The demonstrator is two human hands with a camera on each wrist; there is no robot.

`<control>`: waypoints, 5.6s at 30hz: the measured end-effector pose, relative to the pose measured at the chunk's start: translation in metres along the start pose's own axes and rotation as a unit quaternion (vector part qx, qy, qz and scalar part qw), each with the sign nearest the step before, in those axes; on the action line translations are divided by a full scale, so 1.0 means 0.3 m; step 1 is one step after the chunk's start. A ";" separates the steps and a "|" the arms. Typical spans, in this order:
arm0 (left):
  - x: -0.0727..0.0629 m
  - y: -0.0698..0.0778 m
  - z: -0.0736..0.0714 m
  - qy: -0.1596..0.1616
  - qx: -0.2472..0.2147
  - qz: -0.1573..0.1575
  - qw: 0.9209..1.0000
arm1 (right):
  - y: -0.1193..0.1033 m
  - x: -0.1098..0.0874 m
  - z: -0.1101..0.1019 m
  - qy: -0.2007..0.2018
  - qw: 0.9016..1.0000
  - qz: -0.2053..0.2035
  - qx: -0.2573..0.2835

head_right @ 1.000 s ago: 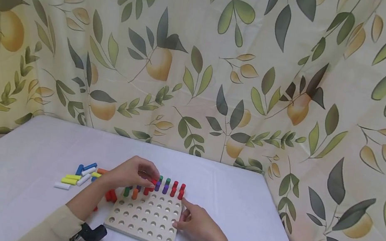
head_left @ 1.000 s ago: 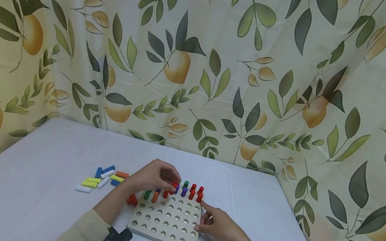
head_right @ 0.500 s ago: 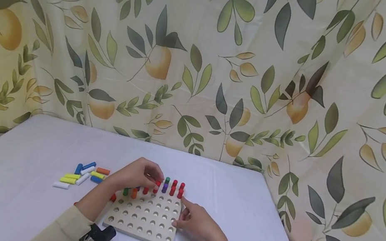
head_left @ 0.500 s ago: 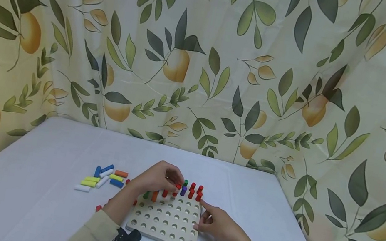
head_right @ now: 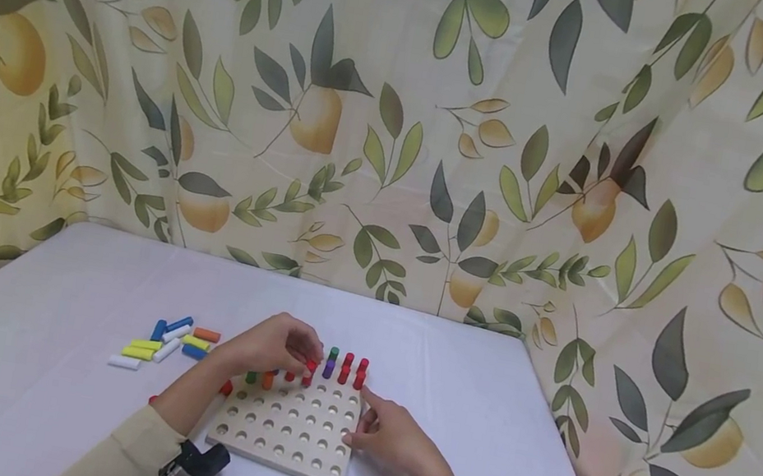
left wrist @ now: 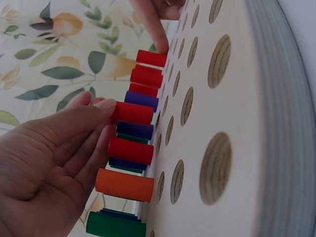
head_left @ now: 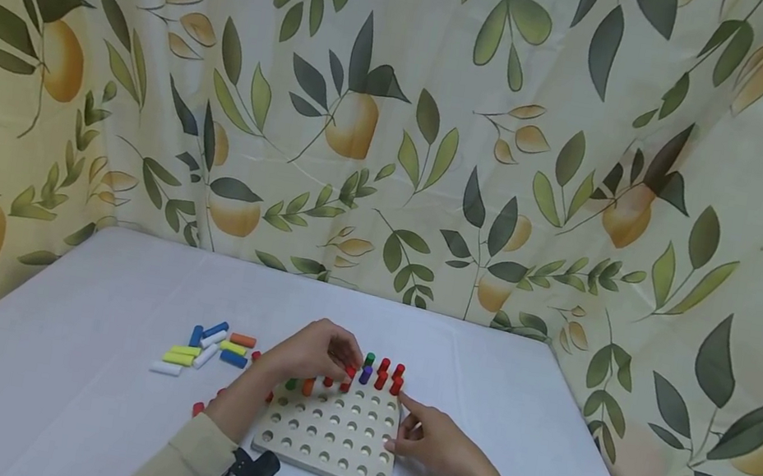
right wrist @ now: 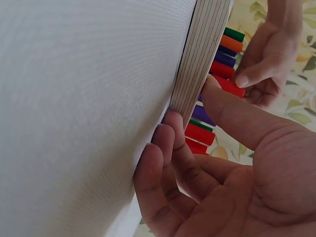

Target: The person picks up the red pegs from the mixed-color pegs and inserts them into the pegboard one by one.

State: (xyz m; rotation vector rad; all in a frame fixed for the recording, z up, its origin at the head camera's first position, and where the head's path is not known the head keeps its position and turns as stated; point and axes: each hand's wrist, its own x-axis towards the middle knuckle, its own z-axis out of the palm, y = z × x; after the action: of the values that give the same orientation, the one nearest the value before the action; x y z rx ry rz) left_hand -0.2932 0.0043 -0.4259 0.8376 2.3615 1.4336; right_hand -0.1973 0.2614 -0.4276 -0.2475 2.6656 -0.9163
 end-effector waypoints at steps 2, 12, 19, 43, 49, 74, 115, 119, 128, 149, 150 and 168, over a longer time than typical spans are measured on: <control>-0.001 0.004 -0.001 -0.003 0.004 0.000 1.000 | -0.003 0.000 0.001 0.000 1.000 -0.003 -0.002; 0.002 0.004 0.004 -0.002 0.010 -0.005 1.000 | -0.012 -0.004 -0.001 0.002 1.000 -0.010 -0.002; 0.003 0.002 0.002 -0.005 0.017 -0.005 1.000 | -0.006 -0.004 0.000 0.002 1.000 -0.011 0.003; -0.001 -0.006 0.016 -0.002 0.001 -0.009 1.000 | -0.002 -0.009 0.002 -0.002 1.000 -0.013 0.015; 0.002 -0.003 0.012 -0.006 -0.002 -0.002 1.000 | -0.006 -0.008 0.000 0.002 1.000 -0.008 0.013; 0.005 -0.008 0.007 -0.003 -0.002 -0.009 1.000 | 0.001 -0.004 -0.002 0.000 1.000 -0.004 0.013; -0.134 -0.058 -0.185 0.033 0.014 0.012 0.999 | -0.015 -0.009 0.002 0.002 1.000 0.003 0.003; -0.159 -0.075 -0.213 0.028 0.019 0.014 0.999 | -0.014 -0.012 0.001 0.003 1.000 0.009 0.000; -0.219 -0.120 -0.244 0.037 0.011 -0.015 0.999 | -0.003 -0.008 0.004 0.000 1.000 0.009 0.003; -0.300 -0.201 -0.306 0.009 -0.001 -0.035 0.999 | -0.002 -0.007 0.000 0.006 1.000 0.004 -0.009; -0.303 -0.205 -0.306 0.007 -0.002 -0.033 0.999 | -0.002 -0.007 0.000 0.006 1.000 0.006 -0.008; -0.313 -0.217 -0.315 0.027 0.062 -0.027 0.997 | -0.011 -0.003 -0.003 0.004 1.000 0.009 0.000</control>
State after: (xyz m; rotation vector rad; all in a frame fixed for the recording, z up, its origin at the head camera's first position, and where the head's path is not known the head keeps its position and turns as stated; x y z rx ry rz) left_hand -0.2864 -0.1427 -0.4445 0.7689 2.5146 1.3156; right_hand -0.1964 0.2595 -0.4247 -0.2196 2.6698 -0.9142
